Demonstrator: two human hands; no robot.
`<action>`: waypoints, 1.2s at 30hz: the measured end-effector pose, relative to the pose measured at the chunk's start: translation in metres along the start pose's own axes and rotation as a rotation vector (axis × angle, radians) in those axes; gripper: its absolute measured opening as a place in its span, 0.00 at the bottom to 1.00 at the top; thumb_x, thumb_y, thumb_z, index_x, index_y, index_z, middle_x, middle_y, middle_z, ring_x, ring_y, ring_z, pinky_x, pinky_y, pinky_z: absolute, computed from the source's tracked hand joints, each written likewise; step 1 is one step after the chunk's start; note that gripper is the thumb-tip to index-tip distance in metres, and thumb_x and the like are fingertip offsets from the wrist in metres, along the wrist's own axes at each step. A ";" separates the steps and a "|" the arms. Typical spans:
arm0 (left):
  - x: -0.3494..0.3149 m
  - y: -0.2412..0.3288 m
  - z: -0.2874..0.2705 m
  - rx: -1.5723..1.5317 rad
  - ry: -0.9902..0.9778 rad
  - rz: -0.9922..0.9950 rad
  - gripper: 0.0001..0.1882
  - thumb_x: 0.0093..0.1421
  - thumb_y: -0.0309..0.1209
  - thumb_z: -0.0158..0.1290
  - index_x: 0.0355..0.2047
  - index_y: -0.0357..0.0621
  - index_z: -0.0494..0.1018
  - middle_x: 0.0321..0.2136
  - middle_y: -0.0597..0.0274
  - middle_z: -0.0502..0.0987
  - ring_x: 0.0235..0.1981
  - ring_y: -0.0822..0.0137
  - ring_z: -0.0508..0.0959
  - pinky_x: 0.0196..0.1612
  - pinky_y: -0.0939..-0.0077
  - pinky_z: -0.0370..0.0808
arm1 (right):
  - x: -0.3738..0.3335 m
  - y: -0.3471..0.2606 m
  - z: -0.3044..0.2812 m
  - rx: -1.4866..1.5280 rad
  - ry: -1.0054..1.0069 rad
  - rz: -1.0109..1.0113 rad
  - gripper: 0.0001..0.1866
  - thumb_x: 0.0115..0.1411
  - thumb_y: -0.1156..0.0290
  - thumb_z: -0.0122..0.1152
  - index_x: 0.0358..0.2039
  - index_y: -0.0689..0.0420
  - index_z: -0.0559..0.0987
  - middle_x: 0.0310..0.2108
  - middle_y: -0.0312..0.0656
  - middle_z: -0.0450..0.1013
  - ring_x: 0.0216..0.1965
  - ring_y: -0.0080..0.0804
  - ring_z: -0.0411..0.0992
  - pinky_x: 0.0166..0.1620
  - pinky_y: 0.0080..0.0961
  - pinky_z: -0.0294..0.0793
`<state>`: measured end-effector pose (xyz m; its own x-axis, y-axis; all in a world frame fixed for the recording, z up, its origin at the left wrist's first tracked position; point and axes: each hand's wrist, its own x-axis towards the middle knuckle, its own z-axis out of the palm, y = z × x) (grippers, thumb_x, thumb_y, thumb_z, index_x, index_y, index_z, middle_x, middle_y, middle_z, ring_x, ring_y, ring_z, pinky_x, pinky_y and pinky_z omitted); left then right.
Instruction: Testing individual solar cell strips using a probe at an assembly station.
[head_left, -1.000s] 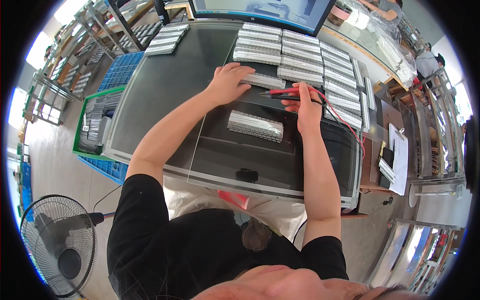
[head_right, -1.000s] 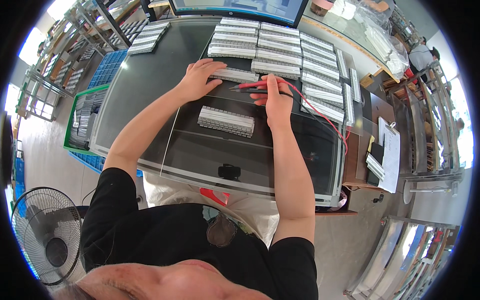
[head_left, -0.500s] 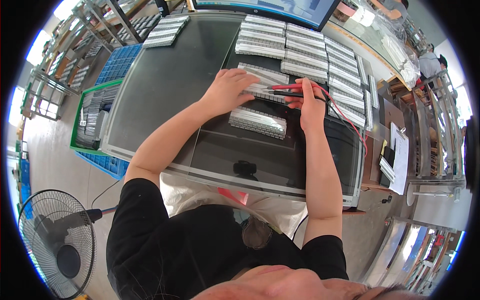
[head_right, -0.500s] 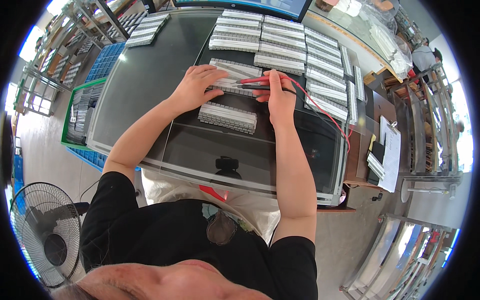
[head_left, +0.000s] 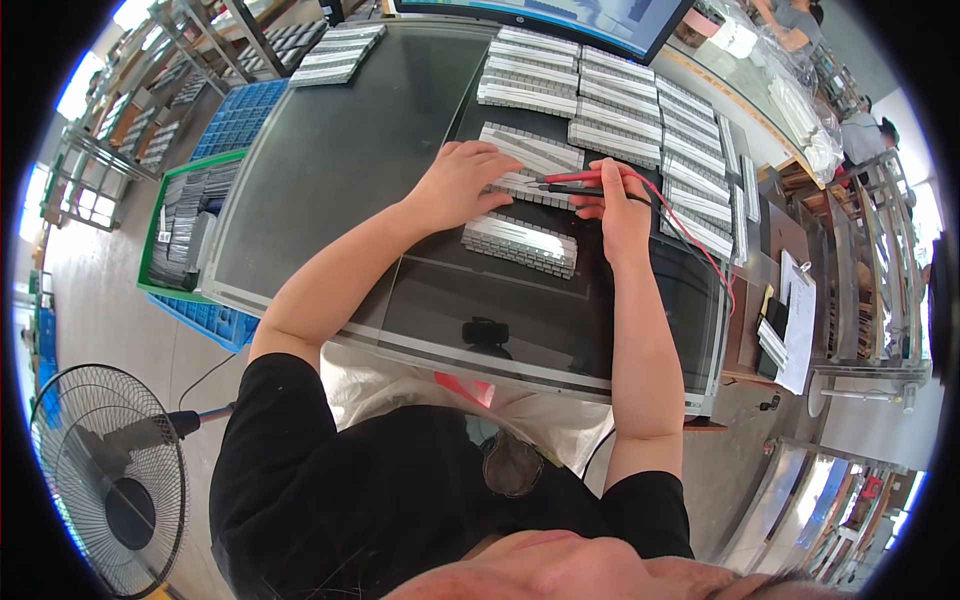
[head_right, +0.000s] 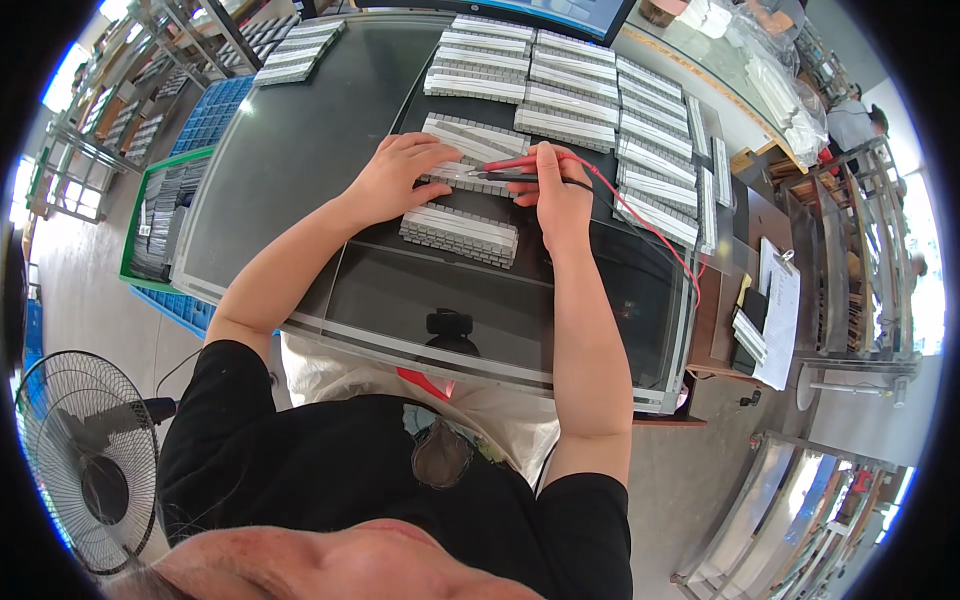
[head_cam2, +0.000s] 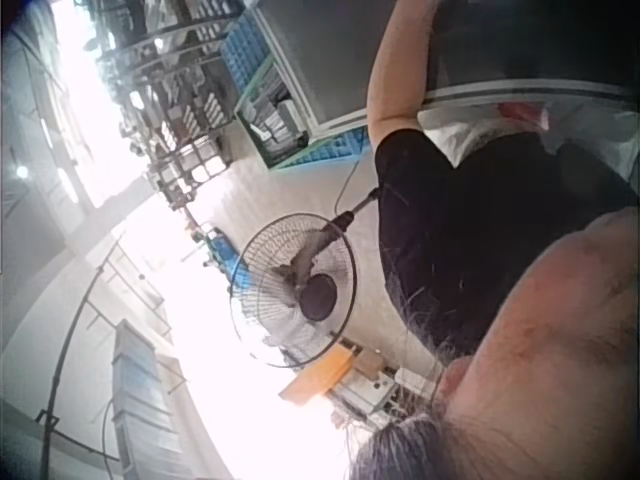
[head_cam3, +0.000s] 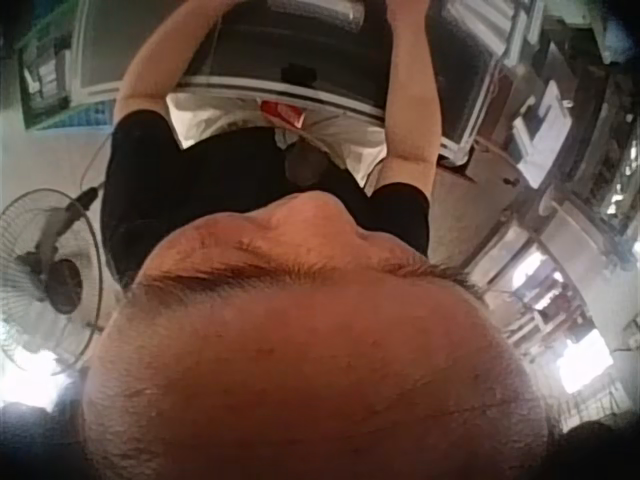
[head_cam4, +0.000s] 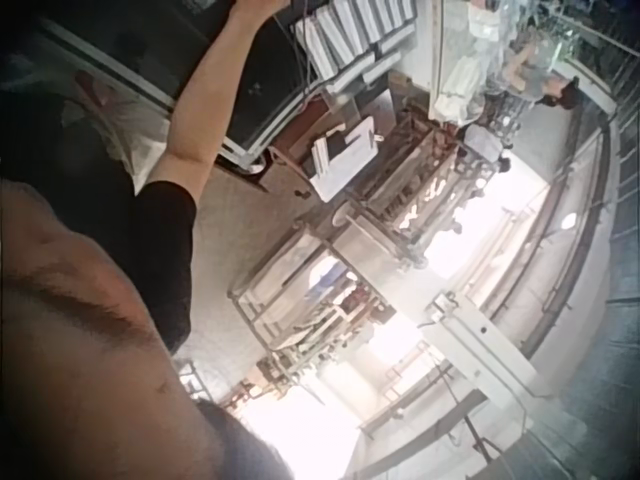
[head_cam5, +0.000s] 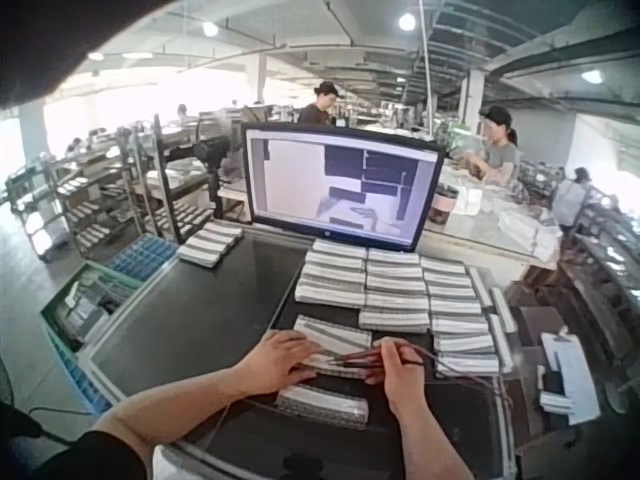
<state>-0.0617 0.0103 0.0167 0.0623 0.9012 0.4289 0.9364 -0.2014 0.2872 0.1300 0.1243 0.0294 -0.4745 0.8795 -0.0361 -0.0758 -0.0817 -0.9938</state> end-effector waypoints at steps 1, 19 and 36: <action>0.000 -0.001 0.000 -0.002 0.000 0.001 0.20 0.49 0.37 0.54 0.44 0.51 0.68 0.40 0.63 0.71 0.48 0.63 0.65 0.50 0.66 0.59 | 0.000 0.000 0.000 -0.001 0.002 0.000 0.15 0.60 0.60 0.46 0.37 0.60 0.71 0.29 0.41 0.68 0.23 0.30 0.73 0.21 0.16 0.70; -0.016 0.018 -0.019 -0.147 -0.123 -0.046 0.22 0.49 0.36 0.55 0.46 0.49 0.67 0.47 0.64 0.68 0.53 0.60 0.61 0.54 0.63 0.55 | 0.001 -0.005 -0.004 0.177 0.066 -0.037 0.15 0.59 0.61 0.47 0.34 0.62 0.71 0.26 0.43 0.69 0.20 0.31 0.73 0.20 0.18 0.70; 0.019 -0.024 -0.002 0.256 0.046 0.174 0.17 0.51 0.37 0.52 0.42 0.52 0.69 0.42 0.72 0.72 0.50 0.67 0.64 0.52 0.66 0.56 | 0.002 -0.003 -0.003 0.163 0.065 -0.023 0.16 0.59 0.60 0.47 0.35 0.62 0.71 0.26 0.42 0.69 0.20 0.30 0.73 0.20 0.18 0.69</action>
<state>-0.0838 0.0314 0.0197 0.2186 0.8421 0.4930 0.9701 -0.2423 -0.0162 0.1325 0.1276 0.0318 -0.4141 0.9099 -0.0259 -0.2296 -0.1320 -0.9643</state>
